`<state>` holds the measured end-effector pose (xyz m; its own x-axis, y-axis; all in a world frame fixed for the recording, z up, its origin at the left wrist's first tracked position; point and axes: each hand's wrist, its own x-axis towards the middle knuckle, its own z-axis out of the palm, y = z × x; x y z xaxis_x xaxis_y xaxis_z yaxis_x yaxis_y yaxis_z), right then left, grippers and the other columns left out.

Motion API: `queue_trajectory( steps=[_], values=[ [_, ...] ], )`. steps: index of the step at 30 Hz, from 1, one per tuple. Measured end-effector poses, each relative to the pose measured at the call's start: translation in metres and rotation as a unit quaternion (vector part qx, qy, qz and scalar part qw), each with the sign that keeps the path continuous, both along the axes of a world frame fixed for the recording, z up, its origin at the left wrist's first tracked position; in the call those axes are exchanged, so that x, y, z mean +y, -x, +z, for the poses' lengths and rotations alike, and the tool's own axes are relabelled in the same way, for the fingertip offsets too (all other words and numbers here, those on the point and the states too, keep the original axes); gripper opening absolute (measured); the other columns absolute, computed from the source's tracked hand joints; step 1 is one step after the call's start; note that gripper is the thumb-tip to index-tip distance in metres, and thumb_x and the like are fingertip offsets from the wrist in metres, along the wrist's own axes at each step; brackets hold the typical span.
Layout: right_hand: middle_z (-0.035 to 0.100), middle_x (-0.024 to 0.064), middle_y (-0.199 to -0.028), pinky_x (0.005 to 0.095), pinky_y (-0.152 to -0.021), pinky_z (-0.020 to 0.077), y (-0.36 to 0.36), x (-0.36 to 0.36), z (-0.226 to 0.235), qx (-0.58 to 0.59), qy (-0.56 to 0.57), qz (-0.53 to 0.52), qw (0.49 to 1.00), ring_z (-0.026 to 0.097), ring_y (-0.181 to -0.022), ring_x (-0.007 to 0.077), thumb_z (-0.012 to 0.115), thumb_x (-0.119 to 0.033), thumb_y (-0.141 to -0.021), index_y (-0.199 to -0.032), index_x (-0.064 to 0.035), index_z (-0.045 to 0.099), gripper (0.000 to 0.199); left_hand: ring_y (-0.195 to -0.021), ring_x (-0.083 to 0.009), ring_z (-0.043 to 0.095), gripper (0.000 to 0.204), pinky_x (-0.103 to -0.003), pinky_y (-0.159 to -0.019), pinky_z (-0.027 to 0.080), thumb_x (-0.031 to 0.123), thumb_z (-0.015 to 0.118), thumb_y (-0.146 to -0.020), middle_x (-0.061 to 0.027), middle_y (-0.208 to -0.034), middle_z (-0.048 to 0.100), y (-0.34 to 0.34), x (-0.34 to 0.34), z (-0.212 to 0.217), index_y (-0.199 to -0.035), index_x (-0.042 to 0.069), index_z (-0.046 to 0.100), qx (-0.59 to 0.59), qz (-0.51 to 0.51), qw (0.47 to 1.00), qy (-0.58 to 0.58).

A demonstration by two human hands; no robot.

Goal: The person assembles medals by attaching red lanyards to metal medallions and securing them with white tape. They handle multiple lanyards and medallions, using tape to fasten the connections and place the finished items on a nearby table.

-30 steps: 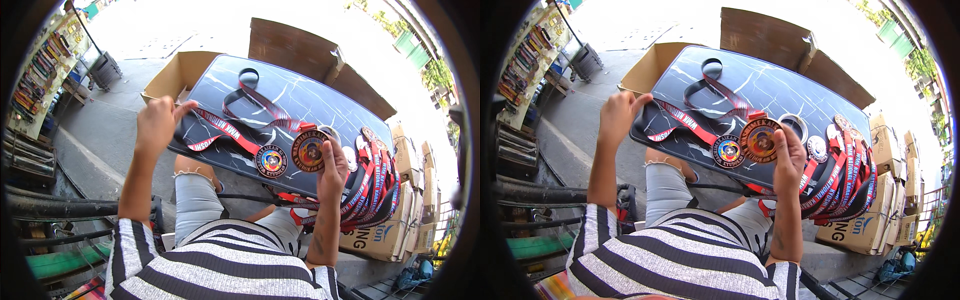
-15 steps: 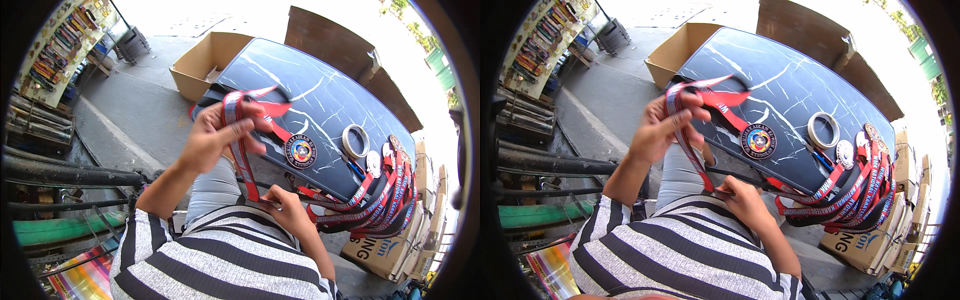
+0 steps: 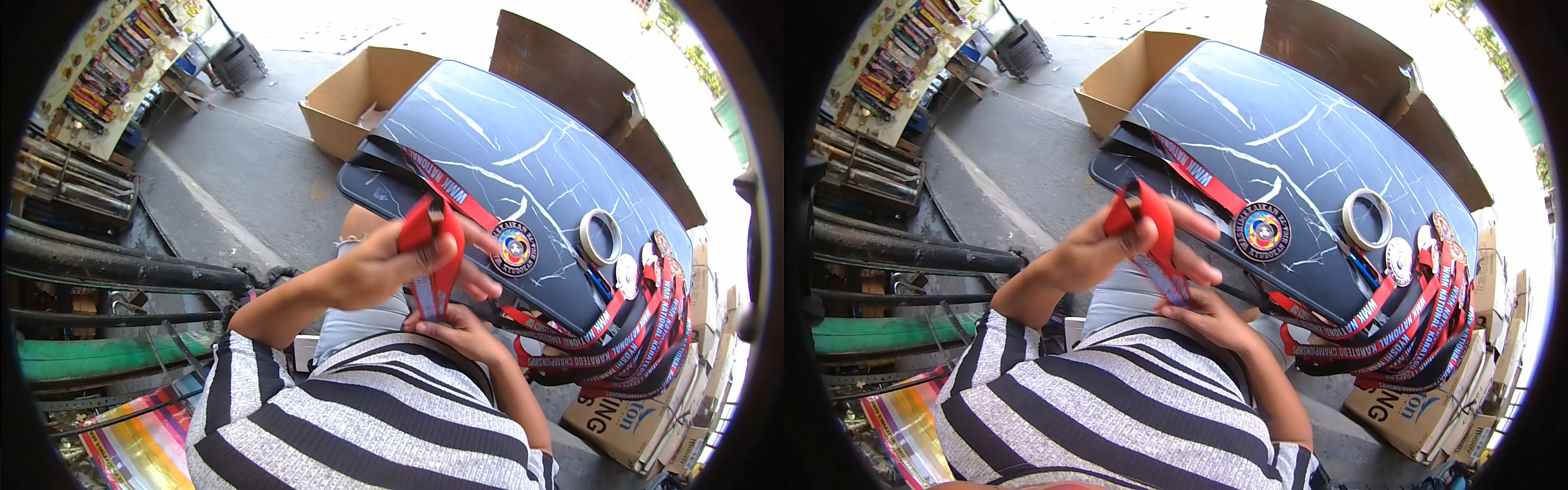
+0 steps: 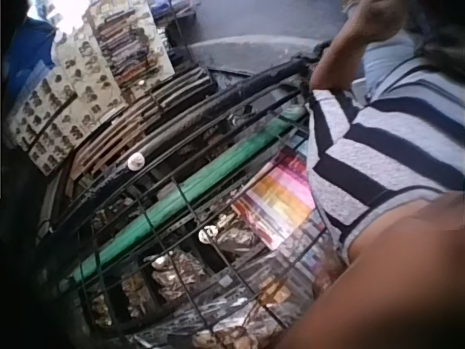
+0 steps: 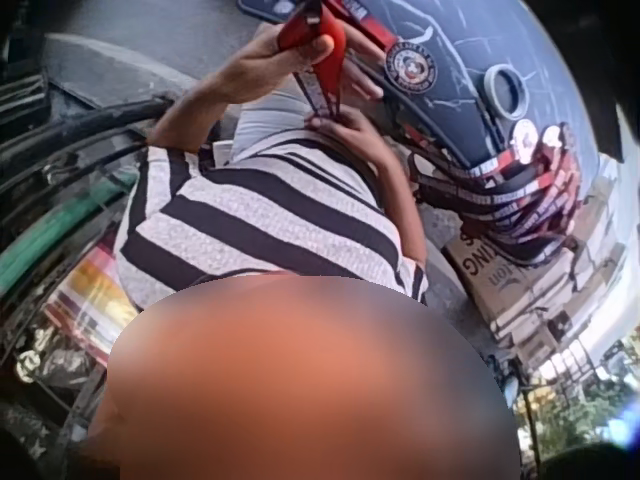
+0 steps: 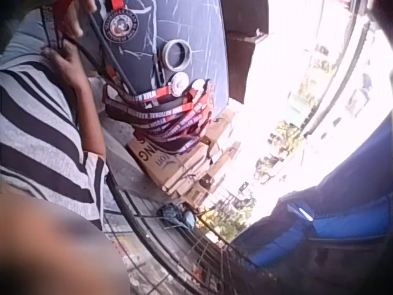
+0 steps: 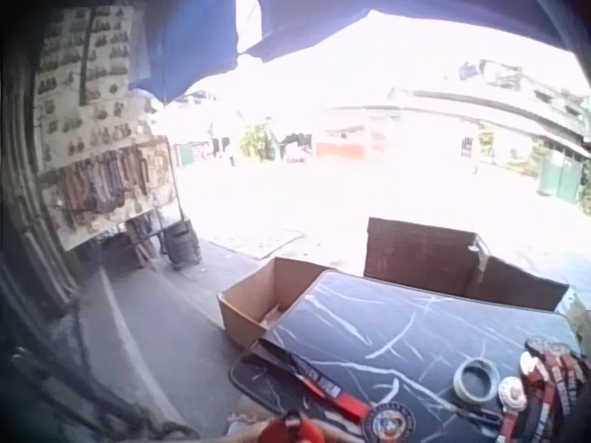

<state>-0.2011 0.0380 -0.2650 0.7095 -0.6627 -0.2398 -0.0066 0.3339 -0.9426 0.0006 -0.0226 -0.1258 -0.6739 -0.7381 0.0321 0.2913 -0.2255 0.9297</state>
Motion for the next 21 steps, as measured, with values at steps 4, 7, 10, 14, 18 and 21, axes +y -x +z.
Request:
queue_trajectory(
  steps=[4,7,10,14,18,21],
  values=[
    [0.068,0.0046,-0.091,0.0297,-0.088,0.0474,-0.014,-0.001,0.018,-0.096,-0.069,-0.061,0.991,0.062,-0.091,0.0122,0.057,-0.022,-0.101,-0.102,-0.0006,0.069,0.024,-0.099,-0.0201,0.063,0.035,-0.034,-0.087,0.049,0.028,0.05,-0.104,-0.0098,-0.104,0.066,-0.016,0.005,-0.005,-0.107,-0.006,0.061,-0.278,0.056,0.904,0.32],
    [0.067,0.0037,-0.085,0.0286,-0.077,0.0493,-0.02,-0.003,0.026,-0.034,-0.01,-0.095,0.995,0.061,-0.079,0.0111,0.056,-0.022,-0.101,-0.098,0.0001,0.069,0.026,-0.094,-0.0183,0.061,0.031,-0.033,-0.085,0.048,0.025,0.054,-0.102,-0.0089,-0.103,0.066,-0.052,0.004,-0.004,-0.106,-0.005,0.063,-0.391,0.063,0.881,0.259],
    [0.065,0.0037,-0.075,0.0279,-0.07,0.0481,-0.023,-0.007,0.03,-0.003,0.016,-0.078,0.997,0.06,-0.072,0.0099,0.056,-0.024,-0.101,-0.097,-0.001,0.068,0.026,-0.094,-0.019,0.06,0.027,-0.031,-0.085,0.048,0.021,0.054,-0.102,-0.0095,-0.103,0.065,-0.058,0.018,-0.023,-0.111,-0.002,0.063,-0.157,0.126,0.974,0.102],
    [0.059,0.0055,-0.064,0.03,-0.062,0.0454,-0.026,-0.016,0.035,0.091,0.123,-0.009,0.988,0.058,-0.063,0.0111,0.057,-0.025,-0.101,-0.096,-0.003,0.067,0.025,-0.098,-0.0228,0.064,0.033,-0.038,-0.087,0.049,0.013,0.046,-0.102,-0.014,-0.107,0.066,-0.048,0.03,-0.056,-0.127,-0.002,0.061,0.064,0.179,0.981,0.031],
    [0.064,0.012,-0.073,0.0341,-0.063,0.0466,-0.034,-0.023,0.051,0.126,0.132,-0.017,0.983,0.062,-0.066,0.0204,0.058,-0.028,-0.1,-0.103,-0.0021,0.065,0.027,-0.092,-0.0257,0.067,0.058,-0.039,-0.091,0.048,0.033,0.056,-0.092,-0.0217,-0.116,0.066,-0.063,0.027,-0.066,-0.136,-0.004,0.053,0.184,0.074,0.98,0.031],
    [0.068,0.0154,-0.097,0.036,-0.077,0.0523,-0.027,-0.018,0.078,0.171,0.321,-0.084,0.928,0.067,-0.086,0.0274,0.072,-0.029,-0.088,-0.109,-0.0029,0.066,0.034,-0.086,-0.0254,0.067,0.09,-0.035,-0.087,0.047,0.04,0.063,-0.084,-0.0185,-0.102,0.07,-0.059,0.031,-0.075,-0.148,-0.012,0.026,0.326,-0.029,0.94,-0.097]
  ],
)
